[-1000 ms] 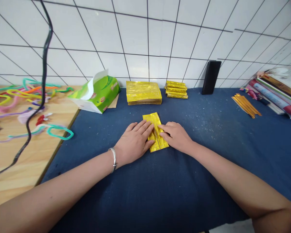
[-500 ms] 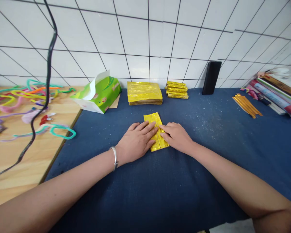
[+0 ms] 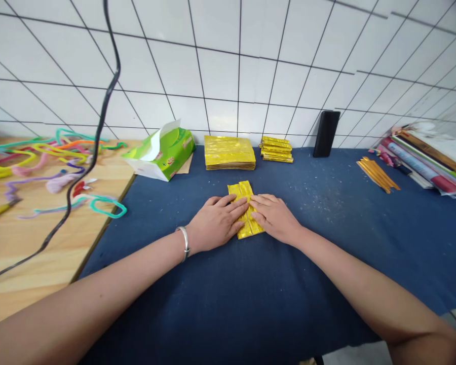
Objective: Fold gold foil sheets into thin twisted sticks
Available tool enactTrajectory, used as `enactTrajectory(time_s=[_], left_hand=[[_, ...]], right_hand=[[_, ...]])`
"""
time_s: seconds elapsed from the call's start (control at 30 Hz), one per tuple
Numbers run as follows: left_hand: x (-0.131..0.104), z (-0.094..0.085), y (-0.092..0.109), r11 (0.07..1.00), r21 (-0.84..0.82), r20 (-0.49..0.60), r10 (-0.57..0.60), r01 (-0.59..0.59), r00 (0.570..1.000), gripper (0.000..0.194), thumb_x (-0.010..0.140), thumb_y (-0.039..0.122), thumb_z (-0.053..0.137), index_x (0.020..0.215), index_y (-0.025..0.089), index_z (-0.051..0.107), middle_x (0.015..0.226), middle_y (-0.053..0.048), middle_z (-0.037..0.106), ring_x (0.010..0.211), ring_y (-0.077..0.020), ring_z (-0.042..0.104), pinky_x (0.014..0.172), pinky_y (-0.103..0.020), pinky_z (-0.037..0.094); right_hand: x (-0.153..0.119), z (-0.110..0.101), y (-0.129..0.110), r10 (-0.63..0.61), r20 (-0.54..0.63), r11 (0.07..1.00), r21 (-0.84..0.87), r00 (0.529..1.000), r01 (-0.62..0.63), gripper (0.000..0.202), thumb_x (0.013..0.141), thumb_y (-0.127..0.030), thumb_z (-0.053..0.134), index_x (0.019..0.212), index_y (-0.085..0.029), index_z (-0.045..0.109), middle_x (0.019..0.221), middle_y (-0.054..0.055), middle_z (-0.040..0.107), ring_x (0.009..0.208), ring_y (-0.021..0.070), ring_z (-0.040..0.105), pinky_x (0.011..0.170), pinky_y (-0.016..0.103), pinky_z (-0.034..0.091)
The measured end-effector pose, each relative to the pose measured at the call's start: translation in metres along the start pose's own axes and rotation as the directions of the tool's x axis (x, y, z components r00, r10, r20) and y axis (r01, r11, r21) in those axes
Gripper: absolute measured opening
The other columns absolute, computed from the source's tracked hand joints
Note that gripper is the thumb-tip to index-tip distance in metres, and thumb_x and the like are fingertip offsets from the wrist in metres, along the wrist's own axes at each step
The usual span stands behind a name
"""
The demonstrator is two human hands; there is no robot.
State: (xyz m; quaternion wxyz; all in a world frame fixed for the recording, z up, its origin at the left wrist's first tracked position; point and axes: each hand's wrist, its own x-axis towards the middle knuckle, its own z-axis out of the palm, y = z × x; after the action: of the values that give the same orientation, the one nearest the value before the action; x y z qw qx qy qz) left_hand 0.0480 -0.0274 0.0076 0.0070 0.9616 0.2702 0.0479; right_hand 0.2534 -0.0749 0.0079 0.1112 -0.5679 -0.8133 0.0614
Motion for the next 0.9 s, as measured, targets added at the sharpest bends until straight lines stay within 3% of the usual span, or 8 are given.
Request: enactTrajectory(time_s=[0.3,0.4,0.5,0.77,0.9], left_hand=[[0.0,0.0,-0.001,1.0,-0.002,-0.028,0.007,-0.007,1.0,0.049,0.093,0.042,0.025,0.137,0.025,0.036,0.139,-0.003,0.043,0.129,-0.0247,0.033,0.099,-0.039,0.026],[-0.001,0.0,-0.001,1.0,0.0,-0.028,0.009,-0.009,1.0,0.049,0.093,0.042,0.025,0.137,0.025,0.036,0.14,-0.002,0.042,0.128,-0.0248,0.033,0.099,-0.038,0.026],[-0.001,0.0,-0.003,1.0,-0.007,-0.021,0.005,-0.005,1.0,0.049,0.093,0.043,0.024,0.137,0.025,0.037,0.14,-0.002,0.042,0.127,-0.0244,0.035,0.099,-0.038,0.026],[0.0,0.0,-0.004,0.999,-0.032,-0.015,0.017,-0.017,1.0,0.05,0.092,0.046,0.025,0.136,0.027,0.038,0.141,-0.001,0.04,0.128,-0.023,0.034,0.099,-0.037,0.026],[-0.002,-0.002,-0.01,0.999,-0.026,0.012,0.035,-0.035,0.999,0.05,0.093,0.046,0.025,0.137,0.028,0.036,0.142,0.0,0.039,0.129,-0.0214,0.034,0.1,-0.035,0.024]], right_hand=[[0.042,-0.002,0.014,0.025,0.042,0.998,-0.065,0.999,-0.022,0.044,0.094,-0.037,0.027,0.131,-0.022,0.046,0.14,0.003,0.043,0.128,0.0232,0.034,0.098,0.042,0.031],[0.042,-0.005,0.014,0.026,0.057,0.998,-0.062,0.998,-0.023,0.043,0.094,-0.036,0.028,0.129,-0.023,0.048,0.139,0.003,0.044,0.128,0.0235,0.035,0.098,0.043,0.031],[0.022,-0.01,0.009,0.006,0.067,0.999,-0.05,0.998,-0.003,0.041,0.094,-0.035,0.029,0.126,-0.024,0.052,0.135,0.003,0.049,0.127,0.0236,0.036,0.098,0.044,0.03],[-0.071,-0.028,-0.021,-0.064,0.094,0.998,0.005,0.993,0.064,0.038,0.091,-0.033,0.039,0.125,-0.023,0.053,0.127,0.004,0.057,0.125,0.0253,0.04,0.099,0.047,0.032],[-0.101,-0.036,-0.038,-0.098,0.129,0.995,0.023,0.987,0.096,0.036,0.091,-0.035,0.04,0.123,-0.025,0.056,0.126,0.001,0.057,0.122,0.0238,0.043,0.099,0.044,0.033]])
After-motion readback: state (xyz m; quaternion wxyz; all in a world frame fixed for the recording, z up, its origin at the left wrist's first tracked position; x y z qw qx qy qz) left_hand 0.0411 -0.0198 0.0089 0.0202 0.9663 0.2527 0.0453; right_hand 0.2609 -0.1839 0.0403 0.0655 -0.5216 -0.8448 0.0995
